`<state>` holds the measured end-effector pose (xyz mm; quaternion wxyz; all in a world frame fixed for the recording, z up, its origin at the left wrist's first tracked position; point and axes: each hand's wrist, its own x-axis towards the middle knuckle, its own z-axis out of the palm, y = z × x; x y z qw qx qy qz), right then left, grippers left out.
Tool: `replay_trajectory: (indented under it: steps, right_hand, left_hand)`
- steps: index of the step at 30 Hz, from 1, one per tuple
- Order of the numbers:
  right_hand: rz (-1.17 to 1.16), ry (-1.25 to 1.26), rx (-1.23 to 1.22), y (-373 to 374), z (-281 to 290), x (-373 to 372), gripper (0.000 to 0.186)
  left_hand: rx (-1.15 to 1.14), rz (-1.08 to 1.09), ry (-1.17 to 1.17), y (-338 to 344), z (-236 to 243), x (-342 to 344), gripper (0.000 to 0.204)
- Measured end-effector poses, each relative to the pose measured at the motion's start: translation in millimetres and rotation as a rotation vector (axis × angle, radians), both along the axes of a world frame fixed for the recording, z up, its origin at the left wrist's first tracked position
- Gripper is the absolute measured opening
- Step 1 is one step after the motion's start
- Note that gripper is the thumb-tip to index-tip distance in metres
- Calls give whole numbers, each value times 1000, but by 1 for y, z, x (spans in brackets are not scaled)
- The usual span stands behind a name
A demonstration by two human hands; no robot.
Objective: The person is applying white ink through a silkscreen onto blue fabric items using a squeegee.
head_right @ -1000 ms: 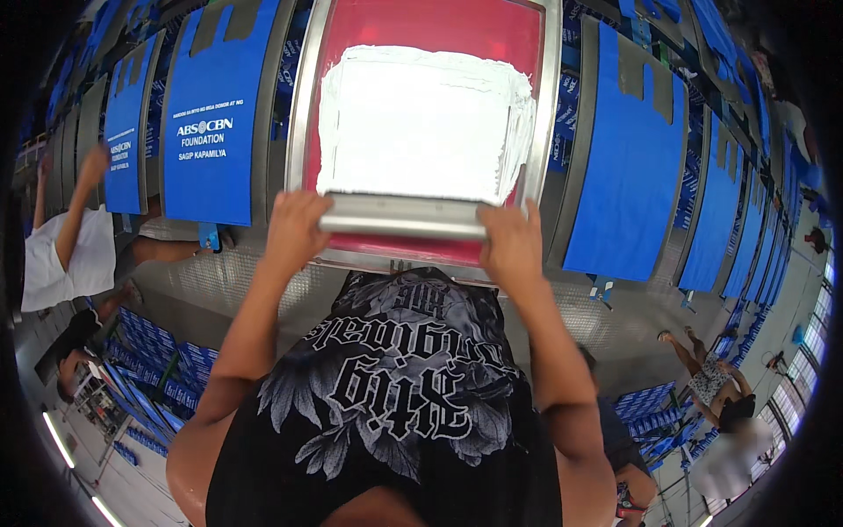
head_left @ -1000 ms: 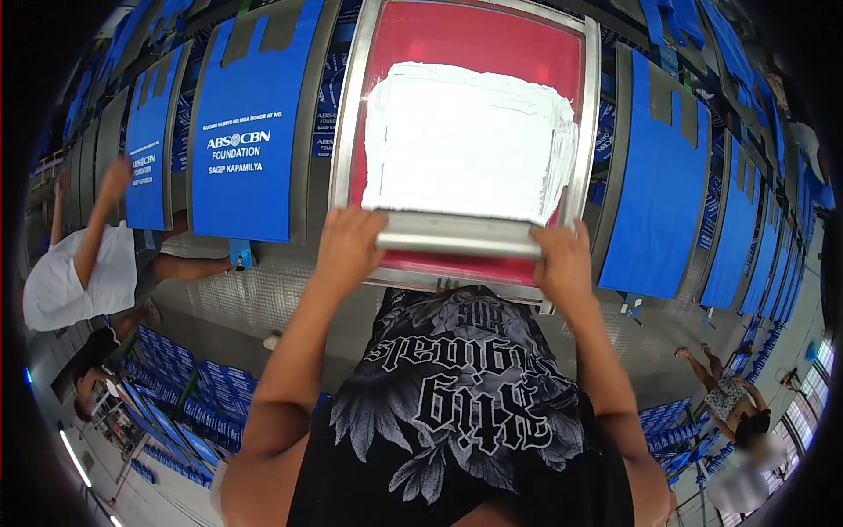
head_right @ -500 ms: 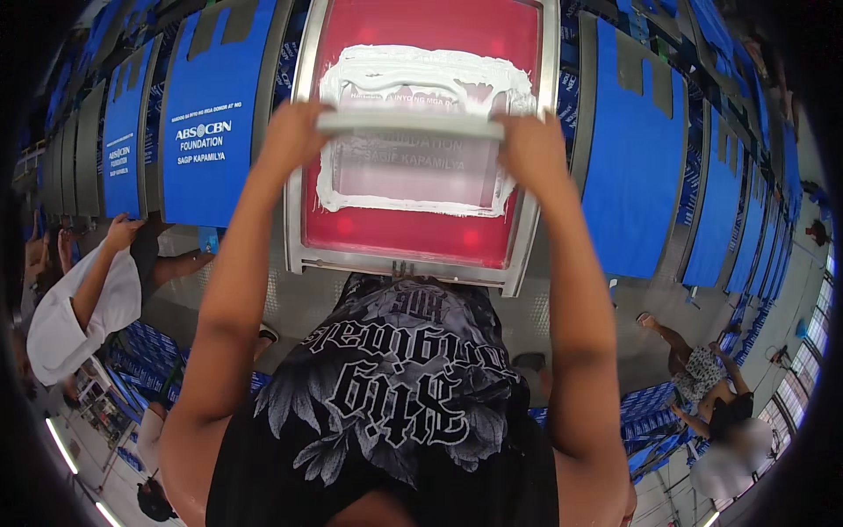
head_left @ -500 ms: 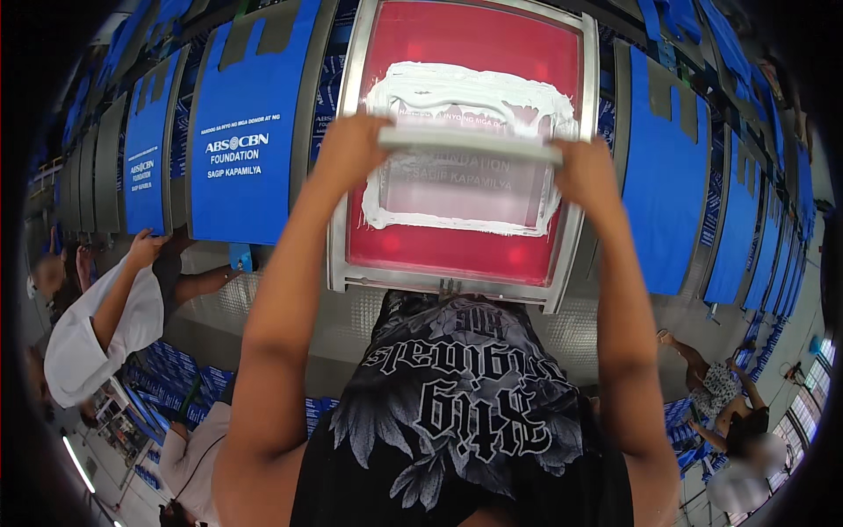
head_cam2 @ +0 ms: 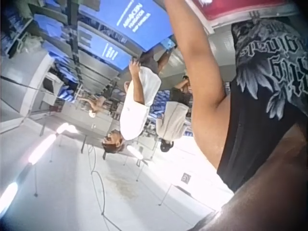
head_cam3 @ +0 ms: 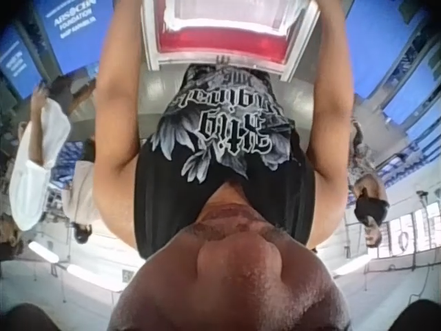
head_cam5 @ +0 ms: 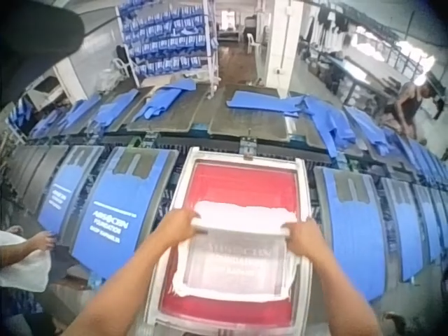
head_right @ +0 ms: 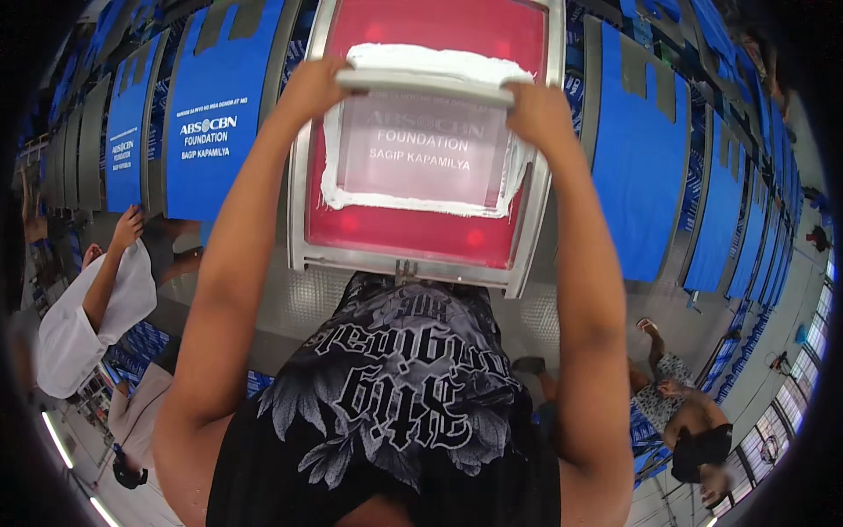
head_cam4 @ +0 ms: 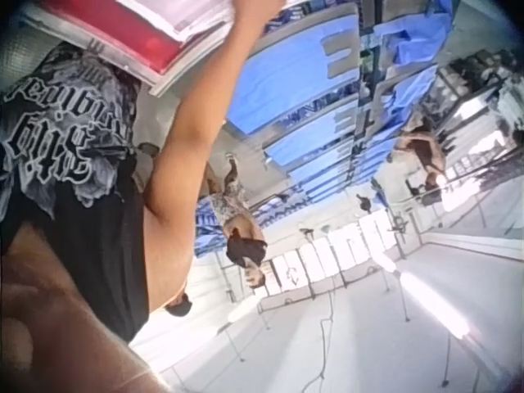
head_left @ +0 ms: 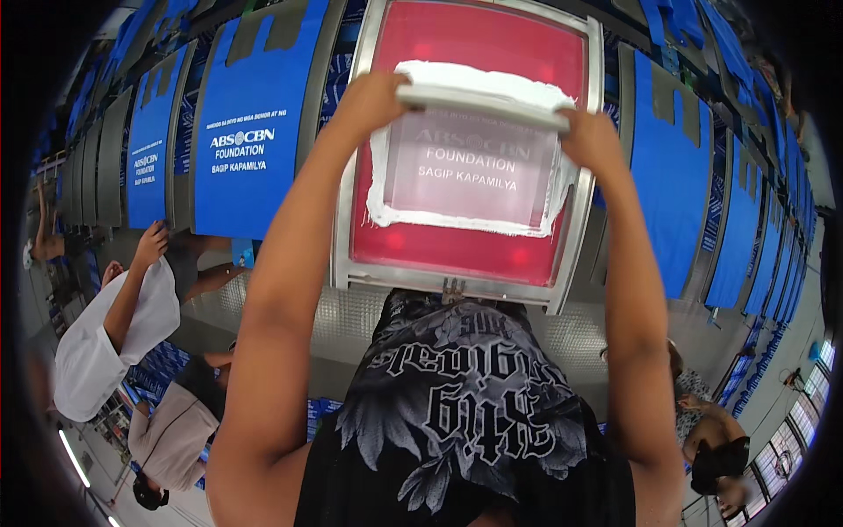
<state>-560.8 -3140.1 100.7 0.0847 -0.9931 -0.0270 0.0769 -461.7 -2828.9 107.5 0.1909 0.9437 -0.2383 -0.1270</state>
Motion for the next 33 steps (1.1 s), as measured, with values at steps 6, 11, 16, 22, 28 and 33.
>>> replay_trajectory:
  steps: [6, 11, 16, 22, 28, 33]
  right_hand:
    - [-27, 47, 167, 61, 0, -176, 40]
    - [-8, 34, 31, 33, -11, -79, 39]
    - [-50, 116, 15, -9, -1, 29, 43]
    - [7, 152, 176, -14, 44, 55, 38]
    - [34, 118, 151, -29, 5, 84, 47]
    - [119, 250, 105, -1, 17, 94, 50]
  left_hand:
    - [-223, -86, -95, 71, -40, -184, 38]
    - [-107, 6, -93, 32, -37, -85, 34]
    - [40, 89, 63, -17, -4, 19, 34]
    - [-323, 143, -521, 6, 19, -8, 58]
    - [-129, 198, 567, 51, -22, -217, 38]
    - [-716, 442, 1209, 42, -105, -341, 44]
